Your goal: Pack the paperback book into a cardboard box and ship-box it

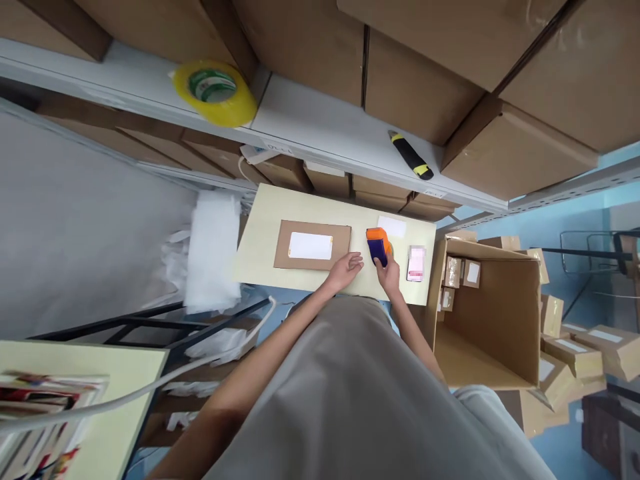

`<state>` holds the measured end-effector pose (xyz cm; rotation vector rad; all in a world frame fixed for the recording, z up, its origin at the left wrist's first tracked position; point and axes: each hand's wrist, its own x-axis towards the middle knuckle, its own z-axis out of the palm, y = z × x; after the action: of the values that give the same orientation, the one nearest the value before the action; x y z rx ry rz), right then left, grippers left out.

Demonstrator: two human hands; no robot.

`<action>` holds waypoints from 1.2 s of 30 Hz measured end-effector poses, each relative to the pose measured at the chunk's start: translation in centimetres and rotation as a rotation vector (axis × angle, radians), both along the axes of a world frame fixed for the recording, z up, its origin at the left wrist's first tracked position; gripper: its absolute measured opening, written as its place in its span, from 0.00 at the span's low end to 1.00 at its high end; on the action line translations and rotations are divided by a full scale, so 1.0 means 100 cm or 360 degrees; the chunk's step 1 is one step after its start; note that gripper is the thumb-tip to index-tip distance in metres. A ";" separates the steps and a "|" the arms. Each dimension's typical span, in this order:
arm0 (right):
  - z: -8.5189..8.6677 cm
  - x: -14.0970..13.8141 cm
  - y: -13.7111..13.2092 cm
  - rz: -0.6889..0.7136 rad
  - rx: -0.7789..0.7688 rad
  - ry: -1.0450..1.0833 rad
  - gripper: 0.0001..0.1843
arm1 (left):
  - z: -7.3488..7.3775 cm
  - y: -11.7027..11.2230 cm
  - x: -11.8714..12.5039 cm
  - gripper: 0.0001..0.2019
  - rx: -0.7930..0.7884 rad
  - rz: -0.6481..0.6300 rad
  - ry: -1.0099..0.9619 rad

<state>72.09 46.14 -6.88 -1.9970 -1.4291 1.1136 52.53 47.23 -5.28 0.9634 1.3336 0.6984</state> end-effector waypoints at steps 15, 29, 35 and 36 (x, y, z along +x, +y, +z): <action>0.171 -0.062 0.152 0.0557 0.0917 0.0076 0.31 | 0.129 0.118 -0.025 0.29 0.0792 0.0414 -0.0315; 0.178 -0.108 0.275 0.0749 0.1229 -0.0666 0.30 | 0.113 0.089 -0.016 0.18 0.0481 0.0657 -0.0362; 0.094 -0.015 0.188 0.0119 0.1296 -0.0354 0.35 | 0.035 0.079 -0.004 0.19 0.0246 0.0405 -0.0182; 0.071 0.003 0.170 -0.0028 0.1215 -0.0291 0.35 | 0.019 0.076 0.002 0.19 0.0192 0.0369 -0.0151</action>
<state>72.43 63.12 0.18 -1.5609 -1.5995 0.2834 52.73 54.82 -3.42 0.8674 1.3434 0.9991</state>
